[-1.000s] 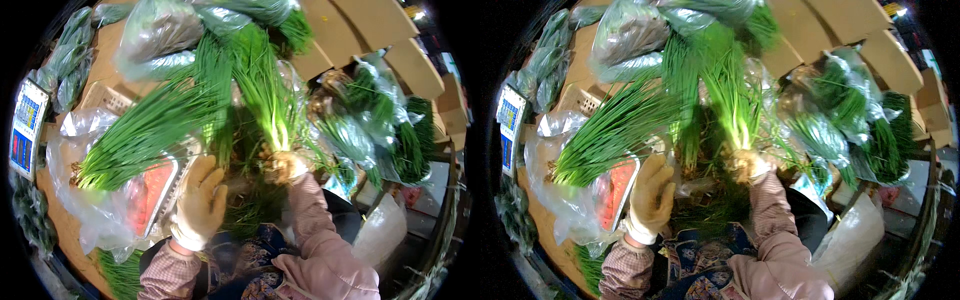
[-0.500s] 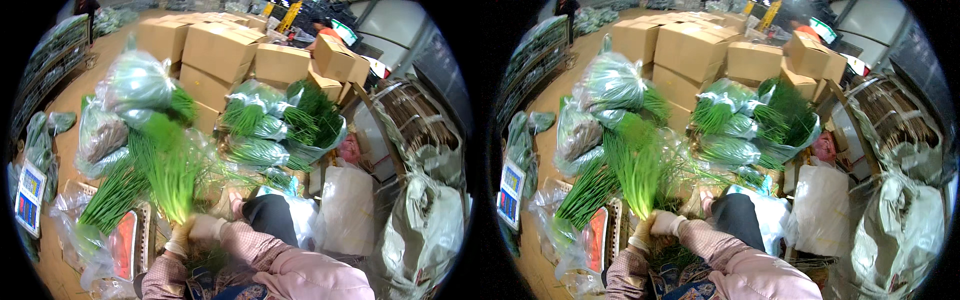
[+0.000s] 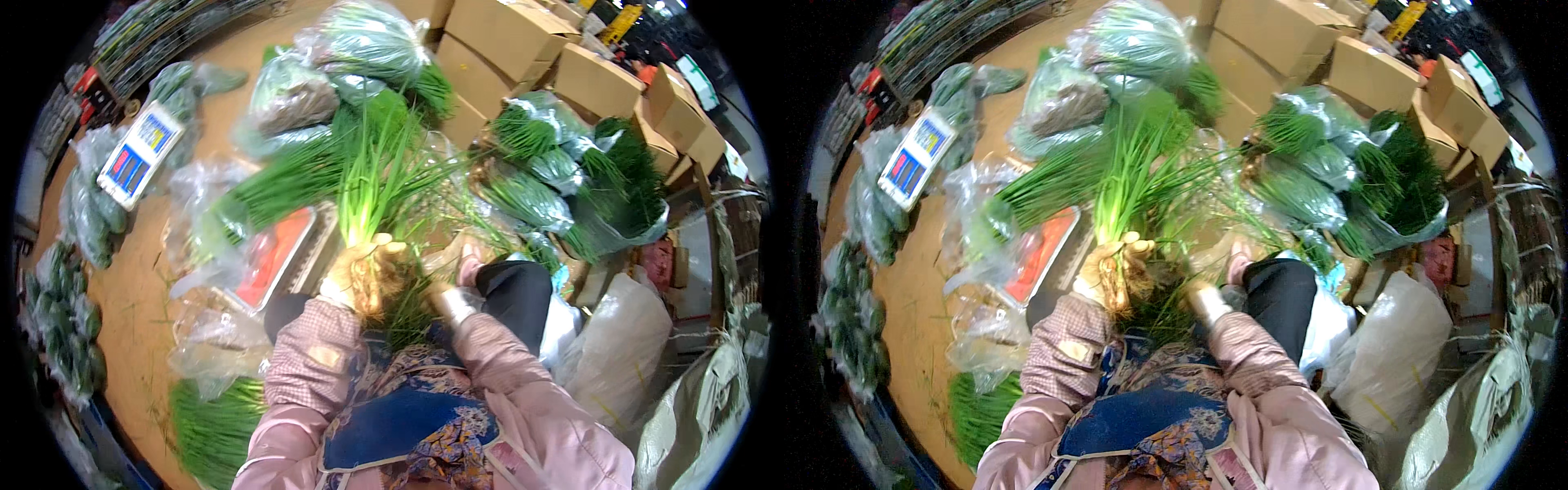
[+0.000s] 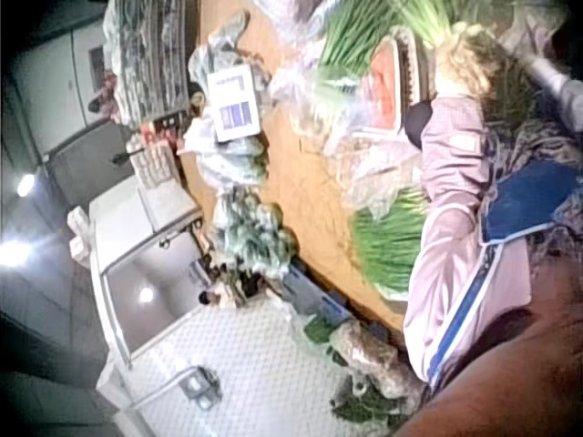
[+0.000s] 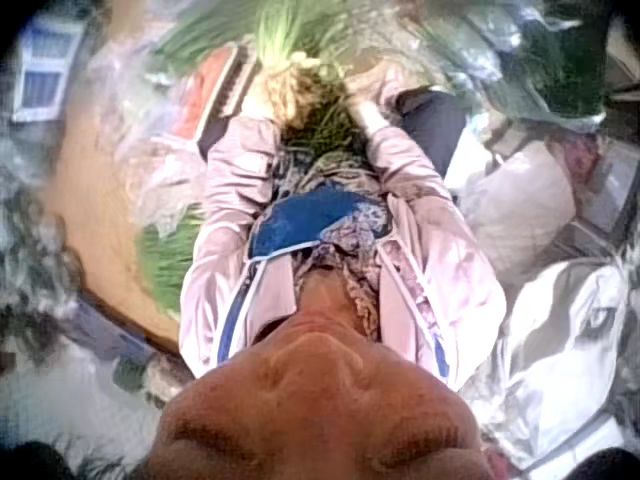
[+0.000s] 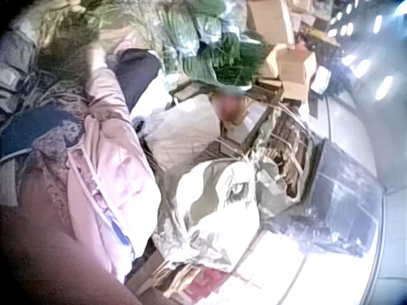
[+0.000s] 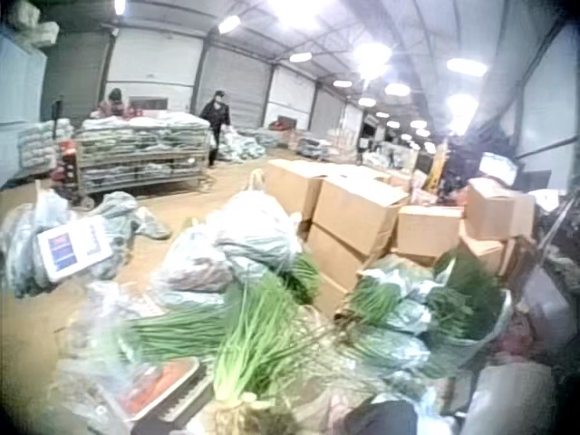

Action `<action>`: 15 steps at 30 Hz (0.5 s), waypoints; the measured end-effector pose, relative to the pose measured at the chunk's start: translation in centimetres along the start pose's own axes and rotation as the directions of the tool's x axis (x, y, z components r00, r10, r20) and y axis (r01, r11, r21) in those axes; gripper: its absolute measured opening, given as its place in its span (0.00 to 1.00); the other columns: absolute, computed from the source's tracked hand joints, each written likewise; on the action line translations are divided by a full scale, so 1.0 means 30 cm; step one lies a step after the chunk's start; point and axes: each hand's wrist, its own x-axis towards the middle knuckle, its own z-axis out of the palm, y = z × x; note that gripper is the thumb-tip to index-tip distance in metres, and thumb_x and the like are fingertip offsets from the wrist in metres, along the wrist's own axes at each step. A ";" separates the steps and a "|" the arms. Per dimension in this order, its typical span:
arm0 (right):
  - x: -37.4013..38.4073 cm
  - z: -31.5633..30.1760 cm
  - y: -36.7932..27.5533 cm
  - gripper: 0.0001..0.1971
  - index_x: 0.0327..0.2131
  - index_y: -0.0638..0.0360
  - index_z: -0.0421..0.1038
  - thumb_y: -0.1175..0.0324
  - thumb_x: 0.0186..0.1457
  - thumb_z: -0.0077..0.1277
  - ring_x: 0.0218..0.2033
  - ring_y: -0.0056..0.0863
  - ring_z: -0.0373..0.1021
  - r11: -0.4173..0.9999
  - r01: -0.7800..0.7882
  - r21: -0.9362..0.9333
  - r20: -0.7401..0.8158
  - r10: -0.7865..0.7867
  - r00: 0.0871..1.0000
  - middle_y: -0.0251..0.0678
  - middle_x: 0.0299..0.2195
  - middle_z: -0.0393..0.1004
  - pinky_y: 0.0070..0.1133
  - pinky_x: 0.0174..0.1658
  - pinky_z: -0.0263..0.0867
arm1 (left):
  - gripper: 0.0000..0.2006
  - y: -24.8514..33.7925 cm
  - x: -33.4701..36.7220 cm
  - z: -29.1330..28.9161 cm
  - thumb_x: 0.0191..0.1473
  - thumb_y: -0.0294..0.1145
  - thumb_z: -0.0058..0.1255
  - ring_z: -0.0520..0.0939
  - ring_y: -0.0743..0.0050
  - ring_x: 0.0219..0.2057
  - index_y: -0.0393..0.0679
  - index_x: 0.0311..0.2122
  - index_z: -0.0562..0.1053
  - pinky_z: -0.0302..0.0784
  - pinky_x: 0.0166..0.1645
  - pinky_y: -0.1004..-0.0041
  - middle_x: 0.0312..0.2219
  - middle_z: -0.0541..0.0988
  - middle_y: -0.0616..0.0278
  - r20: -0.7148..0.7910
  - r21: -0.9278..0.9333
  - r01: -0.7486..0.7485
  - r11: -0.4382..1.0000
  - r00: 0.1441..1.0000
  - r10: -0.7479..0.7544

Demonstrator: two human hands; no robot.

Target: The person gathers bunches of green onions from a pile, aligns the stems, and places them into plastic bags using an electronic scale for weight measurement.

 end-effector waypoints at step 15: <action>0.049 -0.094 0.104 0.19 0.47 0.59 0.65 0.66 0.50 0.48 0.38 0.33 0.71 0.661 0.138 -0.738 0.093 -0.102 0.990 0.45 0.38 0.72 0.26 0.45 0.65 | 0.14 -0.072 -0.057 -0.065 0.47 0.22 0.50 0.79 0.61 0.31 0.34 0.41 0.69 0.78 0.36 0.68 0.34 0.77 0.47 0.063 0.257 -0.159 0.953 0.987 0.148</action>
